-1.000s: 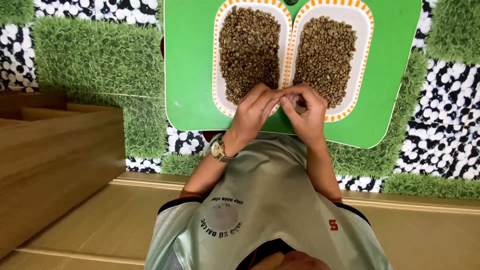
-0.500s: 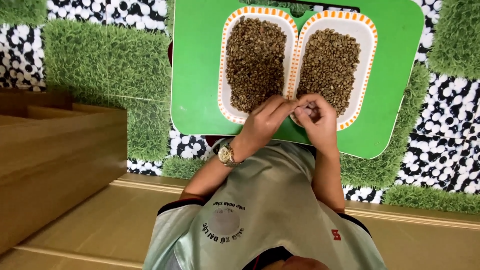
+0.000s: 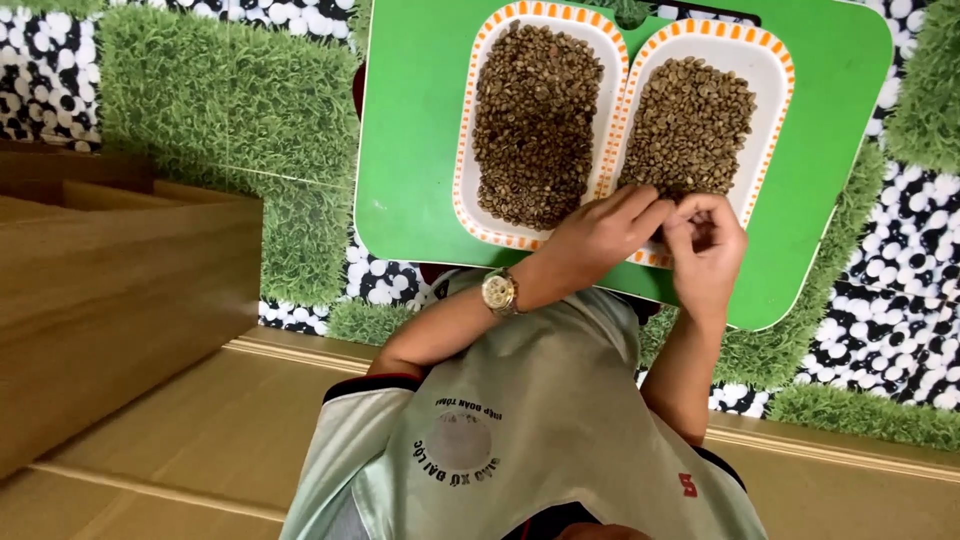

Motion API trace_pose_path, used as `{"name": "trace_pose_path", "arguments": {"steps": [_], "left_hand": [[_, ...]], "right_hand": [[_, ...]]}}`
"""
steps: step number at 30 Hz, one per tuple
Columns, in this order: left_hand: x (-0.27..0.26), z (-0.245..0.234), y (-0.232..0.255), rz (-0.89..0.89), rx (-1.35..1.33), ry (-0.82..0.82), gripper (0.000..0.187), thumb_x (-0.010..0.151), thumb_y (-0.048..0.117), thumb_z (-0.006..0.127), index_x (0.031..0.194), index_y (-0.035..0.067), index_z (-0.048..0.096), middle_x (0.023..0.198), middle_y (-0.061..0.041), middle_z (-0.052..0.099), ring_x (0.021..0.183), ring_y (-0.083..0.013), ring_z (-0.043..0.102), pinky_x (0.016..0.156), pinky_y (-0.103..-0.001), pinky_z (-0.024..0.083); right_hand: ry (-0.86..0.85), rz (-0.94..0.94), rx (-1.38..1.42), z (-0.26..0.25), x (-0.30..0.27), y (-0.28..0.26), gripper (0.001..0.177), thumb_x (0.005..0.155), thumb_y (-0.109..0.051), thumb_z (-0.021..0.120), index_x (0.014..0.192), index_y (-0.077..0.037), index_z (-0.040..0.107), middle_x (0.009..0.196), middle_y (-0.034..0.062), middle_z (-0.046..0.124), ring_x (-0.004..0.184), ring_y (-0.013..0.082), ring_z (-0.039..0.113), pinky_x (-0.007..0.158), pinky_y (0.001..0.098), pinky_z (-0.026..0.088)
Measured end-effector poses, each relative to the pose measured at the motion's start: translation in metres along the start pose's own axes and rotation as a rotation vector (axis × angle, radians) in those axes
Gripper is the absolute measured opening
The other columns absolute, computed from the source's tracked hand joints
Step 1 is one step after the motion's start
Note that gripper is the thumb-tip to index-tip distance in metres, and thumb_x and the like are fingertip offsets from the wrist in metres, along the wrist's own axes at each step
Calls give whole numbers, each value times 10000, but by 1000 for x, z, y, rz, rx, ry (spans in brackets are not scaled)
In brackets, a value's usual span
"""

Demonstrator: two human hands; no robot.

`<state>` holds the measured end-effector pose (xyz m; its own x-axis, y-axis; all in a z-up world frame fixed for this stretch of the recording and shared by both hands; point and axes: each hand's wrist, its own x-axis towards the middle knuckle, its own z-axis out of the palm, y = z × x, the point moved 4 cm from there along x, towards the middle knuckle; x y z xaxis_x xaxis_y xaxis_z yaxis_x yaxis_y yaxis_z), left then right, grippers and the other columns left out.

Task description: Hand-sorting green coffee beans in containers to remove defects or grade them.

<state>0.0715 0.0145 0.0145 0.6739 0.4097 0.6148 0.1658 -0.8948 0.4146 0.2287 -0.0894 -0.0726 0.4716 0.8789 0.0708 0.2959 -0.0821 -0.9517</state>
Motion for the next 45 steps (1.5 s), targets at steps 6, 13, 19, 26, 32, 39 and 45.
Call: {"name": "trace_pose_path", "arguments": {"steps": [6, 13, 19, 26, 32, 39, 45], "left_hand": [[-2, 25, -5, -21, 1, -62, 72, 971, -65, 575, 1015, -10, 591, 874, -127, 546, 791, -291, 651, 641, -335, 573], [10, -4, -12, -88, -152, -152, 190, 990, -69, 592, 1172, -13, 588, 916, -135, 607, 820, -276, 688, 691, -358, 584], [-7, -64, -51, -241, 11, -162, 154, 959, -67, 699, 1092, -36, 628, 897, -216, 617, 874, -337, 703, 673, -409, 595], [-48, -60, -98, -495, 42, -222, 205, 988, 144, 713, 1124, 5, 649, 936, -107, 571, 891, -327, 683, 658, -410, 603], [-50, -50, -100, -472, 39, -232, 253, 1000, 212, 693, 1138, 3, 659, 934, -107, 549, 905, -352, 667, 641, -425, 598], [-48, -46, -99, -482, 53, -269, 228, 1042, 170, 593, 1161, -15, 653, 973, -130, 567, 962, -381, 663, 648, -444, 598], [-49, -44, -100, -484, 28, -262, 191, 1048, 146, 576, 1138, -1, 661, 973, -126, 564, 947, -382, 660, 664, -451, 591]], "right_hand": [[76, -110, -155, -5, 4, -22, 148, 1057, 1, 764, 1003, 58, 637, 771, 141, 589, 660, 187, 524, 615, 344, 472], [124, -156, -187, -12, 7, -14, 154, 1066, 8, 781, 1013, 78, 655, 773, 147, 599, 672, 198, 550, 609, 353, 480], [151, -193, -179, -9, 9, -6, 151, 1041, 17, 791, 1011, 75, 655, 758, 158, 603, 664, 206, 553, 598, 368, 471], [129, -183, -192, 5, 9, -20, 156, 1072, -30, 755, 999, 66, 656, 714, 142, 590, 610, 195, 529, 567, 360, 449], [108, -231, -229, 11, 10, -24, 137, 1064, -20, 751, 974, 54, 680, 712, 141, 603, 603, 229, 561, 570, 370, 456], [104, -275, -264, 15, 13, -22, 131, 1063, -44, 749, 976, 38, 695, 722, 139, 621, 603, 253, 581, 575, 388, 466], [87, -289, -273, 16, 13, -24, 122, 1063, -52, 746, 983, 31, 707, 734, 132, 623, 610, 269, 586, 594, 395, 476]]}}
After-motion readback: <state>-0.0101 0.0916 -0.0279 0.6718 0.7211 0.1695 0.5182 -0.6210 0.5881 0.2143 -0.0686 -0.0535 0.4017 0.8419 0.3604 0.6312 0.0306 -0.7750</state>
